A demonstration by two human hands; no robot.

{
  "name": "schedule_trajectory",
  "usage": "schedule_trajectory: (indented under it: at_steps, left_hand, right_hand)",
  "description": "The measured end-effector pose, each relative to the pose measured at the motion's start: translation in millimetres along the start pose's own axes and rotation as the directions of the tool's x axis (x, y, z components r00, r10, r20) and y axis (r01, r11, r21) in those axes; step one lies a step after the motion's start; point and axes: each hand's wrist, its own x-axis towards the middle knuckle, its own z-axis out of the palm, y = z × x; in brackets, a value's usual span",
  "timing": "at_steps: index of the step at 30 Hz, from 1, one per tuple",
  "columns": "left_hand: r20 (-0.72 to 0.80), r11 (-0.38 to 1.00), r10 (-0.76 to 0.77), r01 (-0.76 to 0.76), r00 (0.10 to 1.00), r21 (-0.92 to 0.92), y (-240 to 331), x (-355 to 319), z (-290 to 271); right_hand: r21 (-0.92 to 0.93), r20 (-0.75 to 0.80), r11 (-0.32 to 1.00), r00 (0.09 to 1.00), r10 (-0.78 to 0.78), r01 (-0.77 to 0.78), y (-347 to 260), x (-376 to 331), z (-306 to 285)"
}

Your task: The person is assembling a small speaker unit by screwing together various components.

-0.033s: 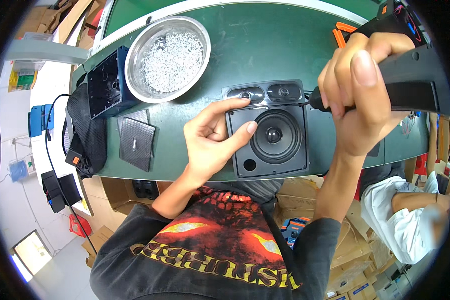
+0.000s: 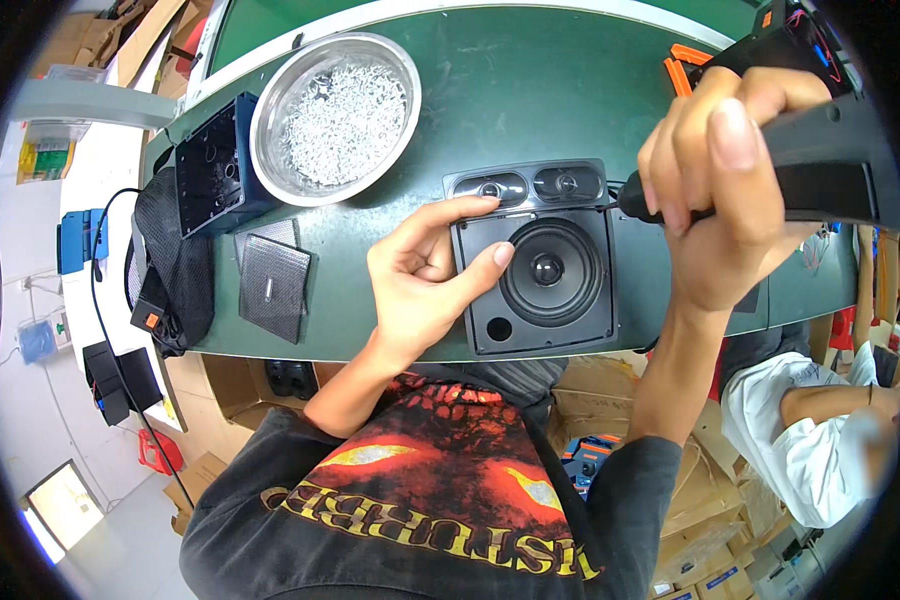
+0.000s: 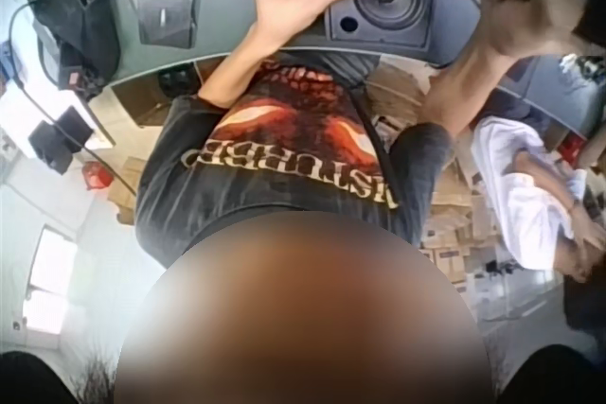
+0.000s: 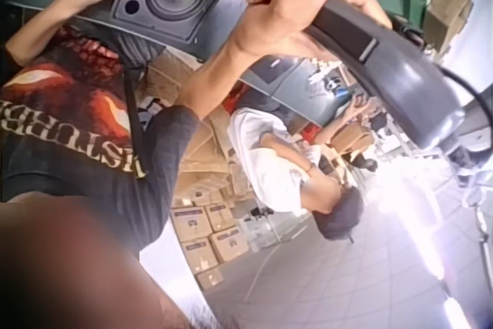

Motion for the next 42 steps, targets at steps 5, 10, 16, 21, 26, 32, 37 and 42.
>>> schedule_trajectory:
  at_steps: [5,10,16,21,26,32,37,42]
  left_hand:
    - [0.009,1.0,0.015,-0.015,1.0,0.007,0.6,-1.5,0.1]
    - [0.062,0.996,0.07,-0.073,0.996,0.048,2.6,-20.3,-10.1]
    - [0.13,0.999,0.035,-0.037,0.991,0.014,-6.3,-39.9,-19.9]
    - [0.131,0.997,0.074,-0.07,0.989,-0.032,-14.8,-37.4,-17.7]
    - [0.118,0.996,0.079,-0.074,0.99,-0.041,-15.2,-38.0,-17.1]
    - [0.128,0.998,0.048,-0.041,0.991,-0.054,-15.6,-36.8,-16.9]
    - [0.128,0.997,0.045,-0.036,0.991,-0.075,-13.0,-36.8,-17.6]
    - [0.126,0.996,0.047,-0.038,0.991,-0.075,-13.9,-36.4,-16.6]
  right_hand:
    - [0.344,-0.004,0.937,0.997,-0.071,0.068,-35.3,-1.2,-13.0]
    - [0.264,-0.007,0.964,1.0,-0.02,0.021,-42.1,-22.8,-3.1]
    - [0.298,0.164,0.948,0.984,0.068,-0.115,-14.7,-41.5,48.0]
    - [0.241,0.229,0.955,0.966,0.117,-0.172,-14.2,-36.8,59.8]
    - [0.151,0.258,0.974,0.958,0.128,-0.171,-20.0,-38.1,65.6]
    - [0.044,0.226,0.983,0.961,0.162,-0.176,-22.4,-36.1,82.8]
    - [0.05,0.219,0.982,0.962,0.164,-0.179,-23.8,-35.6,92.2]
    - [0.007,0.212,0.989,0.967,0.141,-0.146,-19.2,-34.3,91.5]
